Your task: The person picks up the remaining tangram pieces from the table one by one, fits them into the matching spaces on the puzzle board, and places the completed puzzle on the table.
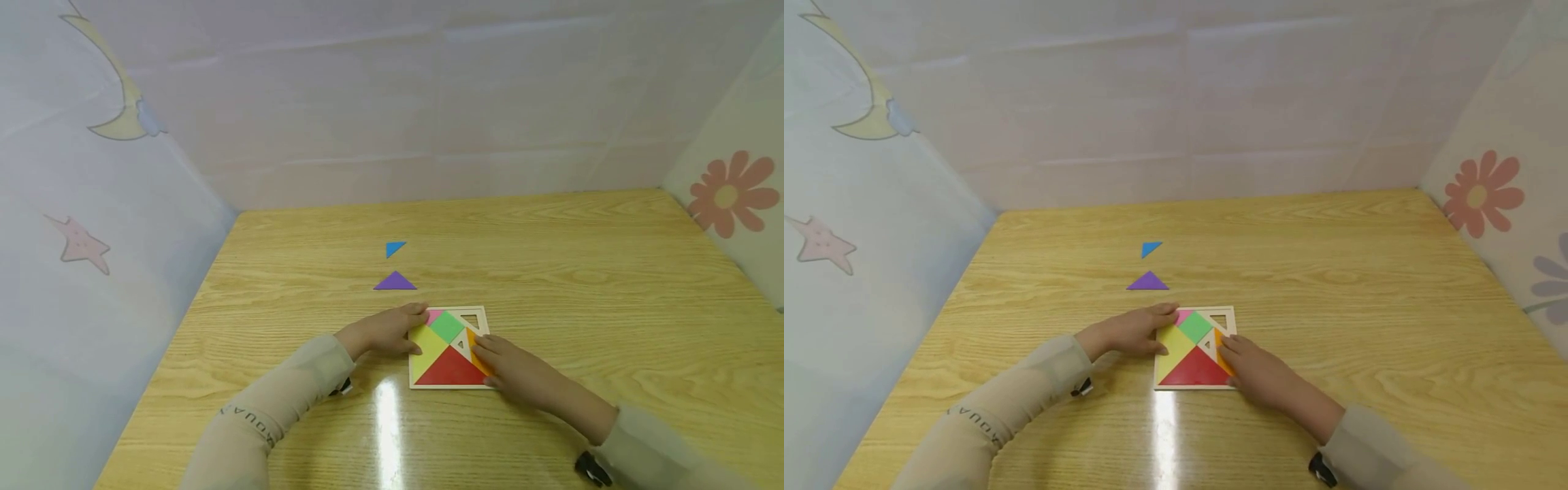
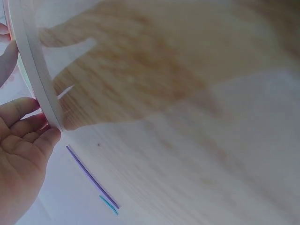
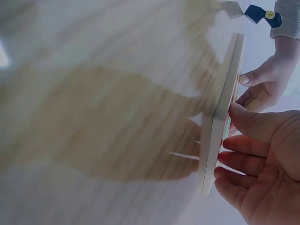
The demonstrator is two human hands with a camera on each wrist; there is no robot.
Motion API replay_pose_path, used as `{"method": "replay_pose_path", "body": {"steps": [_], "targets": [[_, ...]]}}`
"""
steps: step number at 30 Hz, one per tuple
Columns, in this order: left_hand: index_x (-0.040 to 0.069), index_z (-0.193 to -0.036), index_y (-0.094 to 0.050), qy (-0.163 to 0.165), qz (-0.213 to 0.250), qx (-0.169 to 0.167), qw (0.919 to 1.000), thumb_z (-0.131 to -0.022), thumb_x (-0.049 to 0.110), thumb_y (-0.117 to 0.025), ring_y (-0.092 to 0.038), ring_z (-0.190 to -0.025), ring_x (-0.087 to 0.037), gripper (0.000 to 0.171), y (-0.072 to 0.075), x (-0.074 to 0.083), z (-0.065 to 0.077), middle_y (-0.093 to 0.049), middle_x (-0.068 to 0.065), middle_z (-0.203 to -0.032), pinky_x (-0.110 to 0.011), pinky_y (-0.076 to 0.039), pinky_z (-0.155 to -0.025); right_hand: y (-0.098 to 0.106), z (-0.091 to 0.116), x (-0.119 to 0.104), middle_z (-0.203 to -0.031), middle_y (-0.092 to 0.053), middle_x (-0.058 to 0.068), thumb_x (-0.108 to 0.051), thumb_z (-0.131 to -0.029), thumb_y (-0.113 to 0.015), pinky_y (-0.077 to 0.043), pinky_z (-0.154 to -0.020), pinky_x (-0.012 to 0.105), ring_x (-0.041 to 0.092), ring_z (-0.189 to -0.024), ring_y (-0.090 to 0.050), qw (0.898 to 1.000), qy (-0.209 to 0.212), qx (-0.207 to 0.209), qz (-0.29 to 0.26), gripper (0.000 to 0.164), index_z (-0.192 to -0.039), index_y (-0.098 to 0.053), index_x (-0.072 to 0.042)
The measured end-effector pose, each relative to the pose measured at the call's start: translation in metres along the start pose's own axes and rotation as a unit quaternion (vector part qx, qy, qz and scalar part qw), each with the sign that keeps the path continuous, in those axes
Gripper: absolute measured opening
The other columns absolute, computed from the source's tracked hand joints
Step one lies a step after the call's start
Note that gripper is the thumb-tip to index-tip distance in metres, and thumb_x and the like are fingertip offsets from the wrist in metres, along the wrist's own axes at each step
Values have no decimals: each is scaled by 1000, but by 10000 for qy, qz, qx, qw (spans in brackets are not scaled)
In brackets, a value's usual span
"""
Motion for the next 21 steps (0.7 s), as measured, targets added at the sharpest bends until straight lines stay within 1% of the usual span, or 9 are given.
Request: {"method": "replay_pose_path", "body": {"steps": [11, 21], "targets": [[1, -133, -27, 49, 38, -5, 10000, -81, 30, -59, -17, -127, -22, 68, 1, 1, 1, -18, -12, -140, -27, -17, -102, 2, 5, -1, -122, -44, 22, -17, -75, -65, -35, -89, 47, 37, -114, -37, 9995, -259, -177, -81, 53, -117, -48, 10], [2, -134, -27, 74, 146, 12, 9999, -81, 31, -59, -17, -127, -21, 68, 0, 0, 0, -17, -12, -141, -27, -18, -101, 5, 5, -2, -112, -53, 20, -16, -70, -69, -40, -84, 44, 35, -106, -46, 9997, -178, 20, 173, 49, -110, -55, 9]]}}
Point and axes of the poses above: each hand's wrist, its own z-axis away from the middle knuckle, its own y-axis out of the back of the hand, x = y × z, the point moved 5 cm from there along -z, towards the middle knuckle
